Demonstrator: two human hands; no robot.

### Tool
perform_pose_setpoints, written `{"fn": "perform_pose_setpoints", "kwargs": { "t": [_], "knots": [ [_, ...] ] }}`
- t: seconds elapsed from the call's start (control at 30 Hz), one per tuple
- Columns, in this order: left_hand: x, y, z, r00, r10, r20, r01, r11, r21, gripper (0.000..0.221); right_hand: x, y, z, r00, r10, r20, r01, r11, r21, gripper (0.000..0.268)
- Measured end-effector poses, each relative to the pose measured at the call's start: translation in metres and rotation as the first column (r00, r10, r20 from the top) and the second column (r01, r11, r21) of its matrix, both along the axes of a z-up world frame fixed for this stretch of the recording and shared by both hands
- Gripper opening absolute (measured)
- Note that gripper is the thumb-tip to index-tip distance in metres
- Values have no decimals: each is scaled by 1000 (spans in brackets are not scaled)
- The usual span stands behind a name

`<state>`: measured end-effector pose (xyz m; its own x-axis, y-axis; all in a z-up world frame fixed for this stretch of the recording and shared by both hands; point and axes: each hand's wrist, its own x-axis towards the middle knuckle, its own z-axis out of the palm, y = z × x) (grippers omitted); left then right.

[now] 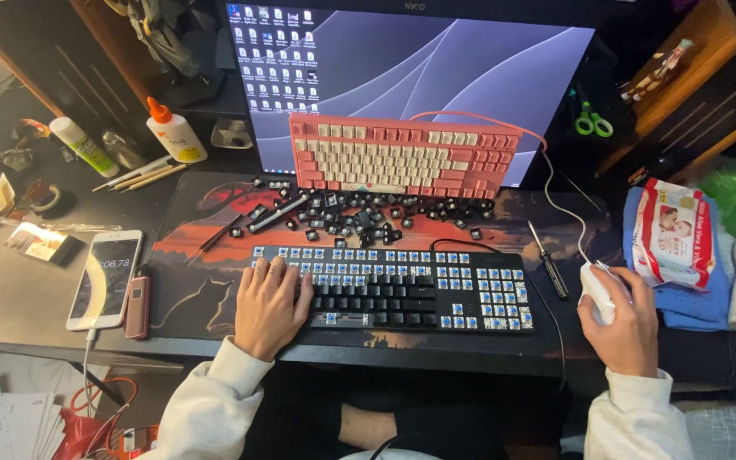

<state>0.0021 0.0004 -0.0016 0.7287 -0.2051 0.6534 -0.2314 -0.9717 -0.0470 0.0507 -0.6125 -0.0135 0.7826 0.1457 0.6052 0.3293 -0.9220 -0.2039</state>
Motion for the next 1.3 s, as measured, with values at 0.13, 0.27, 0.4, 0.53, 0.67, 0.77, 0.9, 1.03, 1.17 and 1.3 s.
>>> {"fn": "perform_pose_setpoints", "kwargs": {
  "t": [0.13, 0.27, 0.4, 0.53, 0.67, 0.77, 0.9, 1.03, 1.17, 1.3],
  "knots": [
    [1, 0, -1, 1000, 6, -23, -6, 1000, 0, 30, 1, -1, -2, 1000, 9, 19, -9, 1000, 7, 50],
    [1, 0, -1, 999, 2, -35, -2, 1000, 5, 29, 0, -2, -3, 1000, 12, -1, -12, 1000, 17, 54],
    [1, 1, -3, 998, -3, -58, 2, 1000, -3, 28, 0, -1, -1, 1000, 6, 3, -6, 1000, 19, 50],
    [0, 1, -1, 997, -56, -54, 52, 996, -67, 32, 2, -2, -2, 1000, 24, 7, -24, 1000, 18, 51],
    [-1, -1, 5, 997, -79, -18, 77, 993, -94, 38, 1, 1, 0, 1000, 25, 7, -25, 999, 31, 49],
    [1, 1, 5, 993, -121, -8, 117, 973, -200, 42, 1, 0, -2, 1000, 25, -1, -25, 999, 46, 49],
    [7, 10, -4, 999, -42, 19, 45, 970, -237, 48, 2, -2, -4, 999, 36, 13, -37, 997, 63, 49],
    [21, 27, 3, 996, -23, -91, 1, 972, -235, 51, 1, -1, -2, 999, 40, 8, -40, 998, 46, 47],
    [41, 36, 25, 964, -42, -262, -26, 968, -251, 45, 1, -1, -2, 999, 43, -14, -43, 998, 47, 48],
    [78, 41, 22, 990, -56, -132, 23, 970, -240, 42, 0, 2, 1, 999, 46, -16, -45, 997, 64, 48]
  ]
}}
